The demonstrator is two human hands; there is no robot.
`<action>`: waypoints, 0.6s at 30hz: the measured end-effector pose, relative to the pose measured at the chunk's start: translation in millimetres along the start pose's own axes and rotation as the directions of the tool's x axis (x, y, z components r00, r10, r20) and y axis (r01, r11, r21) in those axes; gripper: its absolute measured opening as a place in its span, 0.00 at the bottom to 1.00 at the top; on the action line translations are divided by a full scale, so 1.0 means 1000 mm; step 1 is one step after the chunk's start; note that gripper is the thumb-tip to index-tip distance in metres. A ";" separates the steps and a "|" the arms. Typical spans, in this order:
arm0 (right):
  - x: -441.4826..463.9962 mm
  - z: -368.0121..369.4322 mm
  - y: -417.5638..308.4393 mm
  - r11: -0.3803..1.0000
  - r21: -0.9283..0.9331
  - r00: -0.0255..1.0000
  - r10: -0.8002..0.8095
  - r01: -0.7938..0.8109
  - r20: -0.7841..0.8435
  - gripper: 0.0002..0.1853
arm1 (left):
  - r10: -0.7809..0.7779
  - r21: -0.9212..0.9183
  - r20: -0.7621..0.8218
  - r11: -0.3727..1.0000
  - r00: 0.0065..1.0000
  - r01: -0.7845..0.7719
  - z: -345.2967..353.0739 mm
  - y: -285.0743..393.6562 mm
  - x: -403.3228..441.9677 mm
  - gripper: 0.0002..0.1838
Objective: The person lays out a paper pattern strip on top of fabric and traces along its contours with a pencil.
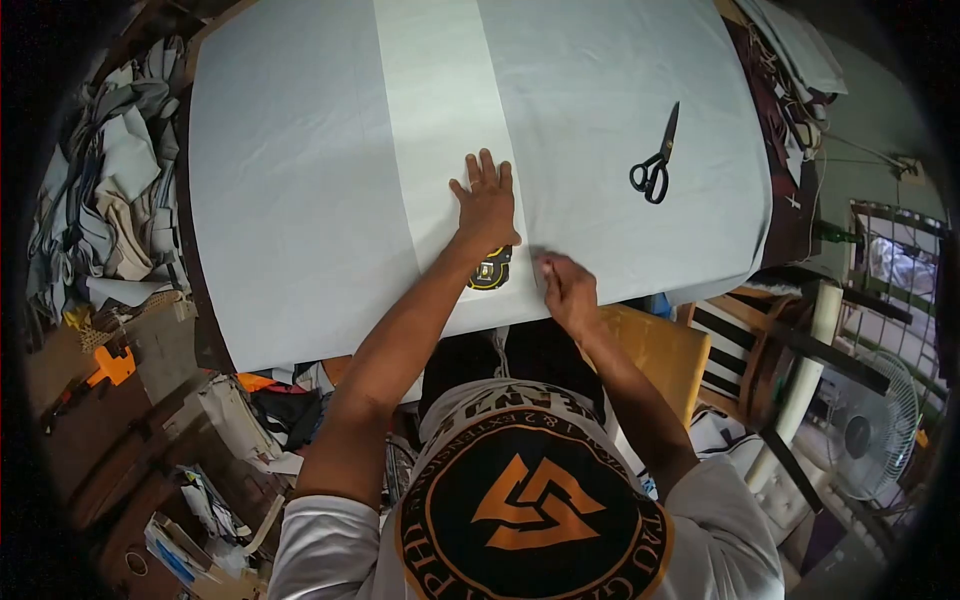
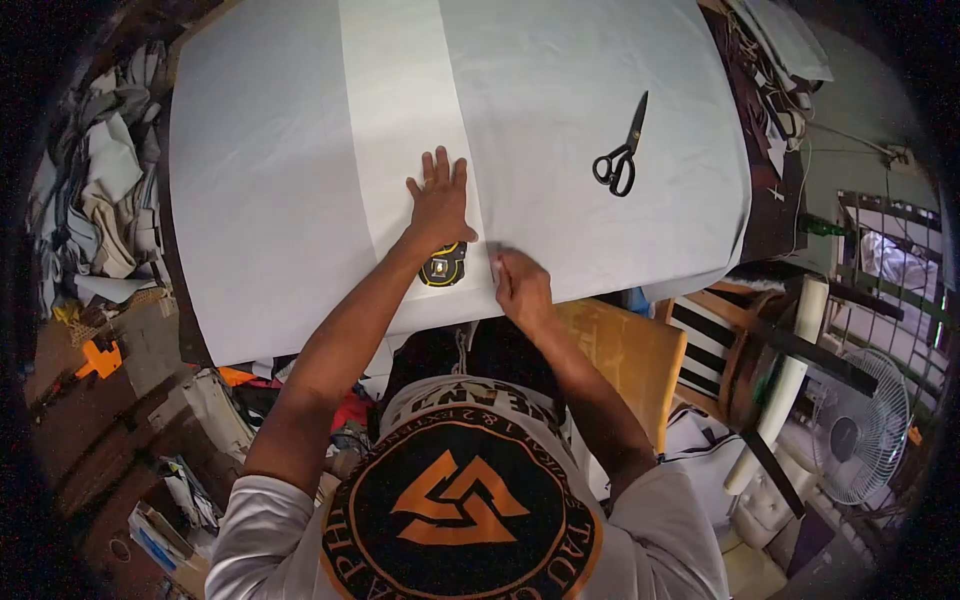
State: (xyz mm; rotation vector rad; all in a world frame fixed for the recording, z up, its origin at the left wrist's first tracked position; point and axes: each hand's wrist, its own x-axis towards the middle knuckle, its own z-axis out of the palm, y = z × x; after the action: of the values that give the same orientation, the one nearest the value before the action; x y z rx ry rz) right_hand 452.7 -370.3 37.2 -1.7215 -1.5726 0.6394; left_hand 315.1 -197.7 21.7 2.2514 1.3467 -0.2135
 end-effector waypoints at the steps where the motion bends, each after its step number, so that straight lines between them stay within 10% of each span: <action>1: 0.011 0.002 0.002 0.999 0.012 0.999 0.050 -0.051 0.005 0.07 | 0.012 0.005 -0.018 1.000 1.000 -0.012 0.001 -0.001 0.000 0.75; 14: -0.028 -0.003 0.000 1.000 -0.023 0.997 0.012 -0.010 0.079 0.09 | -0.025 0.039 0.026 0.999 0.999 0.024 0.000 0.010 0.000 0.77; 18: -0.018 -0.001 0.001 0.999 -0.049 0.997 0.019 -0.015 0.080 0.07 | 0.037 0.052 -0.092 0.998 0.995 -0.032 0.018 0.015 -0.013 0.55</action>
State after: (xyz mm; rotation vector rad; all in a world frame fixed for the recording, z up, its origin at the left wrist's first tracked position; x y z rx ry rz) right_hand 451.3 -388.3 35.4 -1.7664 -1.6420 0.6920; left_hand 323.0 -222.6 16.3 2.3507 1.3625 -0.1329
